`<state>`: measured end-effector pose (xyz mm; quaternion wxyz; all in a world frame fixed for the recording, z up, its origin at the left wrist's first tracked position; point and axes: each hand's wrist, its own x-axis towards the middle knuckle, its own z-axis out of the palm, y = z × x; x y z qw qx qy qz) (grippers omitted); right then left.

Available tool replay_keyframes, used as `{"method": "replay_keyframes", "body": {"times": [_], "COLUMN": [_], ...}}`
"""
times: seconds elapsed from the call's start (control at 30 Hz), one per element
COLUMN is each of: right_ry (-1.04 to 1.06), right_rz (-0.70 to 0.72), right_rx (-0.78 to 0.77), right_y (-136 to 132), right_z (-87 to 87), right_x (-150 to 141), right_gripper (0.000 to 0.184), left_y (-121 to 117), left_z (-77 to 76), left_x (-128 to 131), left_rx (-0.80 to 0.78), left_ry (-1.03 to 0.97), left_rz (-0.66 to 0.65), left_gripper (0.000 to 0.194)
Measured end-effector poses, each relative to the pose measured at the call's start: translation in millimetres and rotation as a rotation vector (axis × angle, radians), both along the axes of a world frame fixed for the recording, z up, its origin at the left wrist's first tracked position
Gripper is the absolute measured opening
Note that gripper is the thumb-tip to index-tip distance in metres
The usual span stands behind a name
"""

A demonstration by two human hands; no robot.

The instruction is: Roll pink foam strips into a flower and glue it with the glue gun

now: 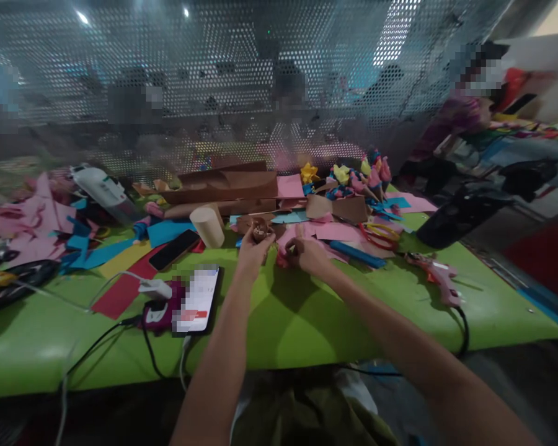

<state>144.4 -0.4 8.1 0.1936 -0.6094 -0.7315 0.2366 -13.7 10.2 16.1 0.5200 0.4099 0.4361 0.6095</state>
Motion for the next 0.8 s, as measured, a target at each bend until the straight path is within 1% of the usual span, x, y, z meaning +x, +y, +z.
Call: {"method": "replay_keyframes", "body": {"times": [0.1,0.17,0.23,0.3,0.37,0.43,0.5,0.57,0.7,0.8], "right_ry": [0.078,0.164,0.397,0.733,1.0,1.133,1.192,1.222,1.239,1.238], "right_rz": [0.023,0.026,0.01,-0.008,-0.002,0.027,0.05,0.068,0.116,0.085], "right_rx": [-0.018,-0.017,-0.027,-0.06,-0.11,-0.154,-0.187,-0.199,-0.188,-0.17], "right_y": [-1,-1,1,2,2,0,-2,-4,-4,-3], "right_z": [-9.2,-10.9,-9.3,-5.0,1.0,7.0,11.1,12.5,8.6,4.8], "right_x": [0,5,13,22,30,34,35,34,31,29], "right_gripper": [0.029,0.028,0.024,0.022,0.026,0.03,0.031,0.03,0.027,0.025], "left_y": [0,-1,-3,-7,-13,-18,-22,-24,-26,-28], "left_z": [-4.1,-5.4,-4.7,-2.7,-1.1,-1.3,-3.0,-4.7,-2.8,2.4], "left_x": [0,-1,-1,0,5,11,16,19,21,23], "left_rx": [-0.015,-0.029,-0.038,-0.051,-0.086,-0.128,-0.164,-0.158,-0.139,-0.132], "left_ry": [0.016,0.033,0.057,0.087,0.105,0.086,0.049,0.023,0.05,0.087], "left_rz": [-0.002,0.002,0.0,-0.037,-0.128,-0.239,-0.322,-0.358,-0.329,-0.287], "left_gripper": [0.035,0.034,0.034,0.034,0.036,0.04,0.044,0.047,0.049,0.046]}}
